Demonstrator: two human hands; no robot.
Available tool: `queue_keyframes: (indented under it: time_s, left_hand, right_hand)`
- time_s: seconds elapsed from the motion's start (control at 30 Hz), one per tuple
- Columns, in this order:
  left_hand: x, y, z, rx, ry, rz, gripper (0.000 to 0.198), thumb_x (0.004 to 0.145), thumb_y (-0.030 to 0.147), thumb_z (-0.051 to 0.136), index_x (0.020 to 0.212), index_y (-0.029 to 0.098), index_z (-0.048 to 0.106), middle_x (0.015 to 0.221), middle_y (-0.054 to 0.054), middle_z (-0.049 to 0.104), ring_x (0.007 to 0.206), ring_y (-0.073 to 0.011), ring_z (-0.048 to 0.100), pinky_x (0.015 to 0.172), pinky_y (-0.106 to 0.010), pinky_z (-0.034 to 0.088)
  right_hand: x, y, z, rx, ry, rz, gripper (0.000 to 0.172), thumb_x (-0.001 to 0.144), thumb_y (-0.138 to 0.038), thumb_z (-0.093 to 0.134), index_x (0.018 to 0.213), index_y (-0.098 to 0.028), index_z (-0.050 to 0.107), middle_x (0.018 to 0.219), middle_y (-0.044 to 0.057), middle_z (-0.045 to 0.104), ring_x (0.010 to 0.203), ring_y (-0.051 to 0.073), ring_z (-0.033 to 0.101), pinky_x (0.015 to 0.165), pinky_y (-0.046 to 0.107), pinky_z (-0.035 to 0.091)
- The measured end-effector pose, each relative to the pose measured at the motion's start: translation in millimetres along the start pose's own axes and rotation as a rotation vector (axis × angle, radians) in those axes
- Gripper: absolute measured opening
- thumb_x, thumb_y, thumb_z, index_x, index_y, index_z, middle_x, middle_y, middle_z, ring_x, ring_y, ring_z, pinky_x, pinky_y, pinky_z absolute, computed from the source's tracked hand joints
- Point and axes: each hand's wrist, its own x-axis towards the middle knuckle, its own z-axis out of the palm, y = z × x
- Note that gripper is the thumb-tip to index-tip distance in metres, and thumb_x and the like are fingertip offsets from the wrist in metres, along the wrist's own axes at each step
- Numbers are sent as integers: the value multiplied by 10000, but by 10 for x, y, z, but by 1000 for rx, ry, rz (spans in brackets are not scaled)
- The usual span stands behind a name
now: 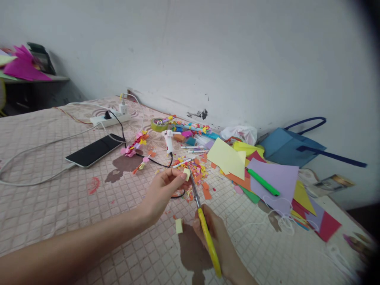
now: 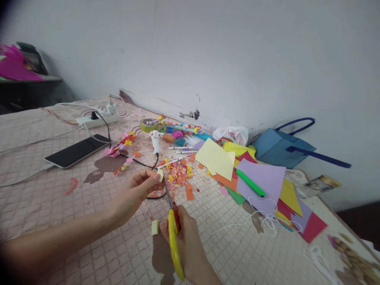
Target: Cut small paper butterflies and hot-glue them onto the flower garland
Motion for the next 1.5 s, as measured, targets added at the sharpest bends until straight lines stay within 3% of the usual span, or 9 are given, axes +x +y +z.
queue_keyframes:
  time_s: [0.97,1.3,1.5]
  left_hand:
    - [58,22,-5,-142,-28,68,176,789,310,662,767,149,594,766,-10,665,706,-100,620,711,-226,501]
    - [83,35,-24,-126,-49,44,175,784,303,660,763,146,584,786,-31,687,706,-108,630,707,-230,498]
    - [45,47,-9,-95,-71,-5,183,776,316,664,762,160,570,813,-24,681,737,-120,632,729,-251,489]
  right_hand:
    - [-22,63,14,-15,15,38,273,809,-421,510,688,-210,386,572,-58,364,539,105,330,496,221,290]
    - [-30,-38,-45,74,-38,38,455,809,-653,398,676,-219,384,499,-69,340,431,90,323,413,218,249]
    - [-44,-5,-50,177,-68,11,490,817,-688,368,746,-206,420,500,-74,369,418,82,340,414,213,280]
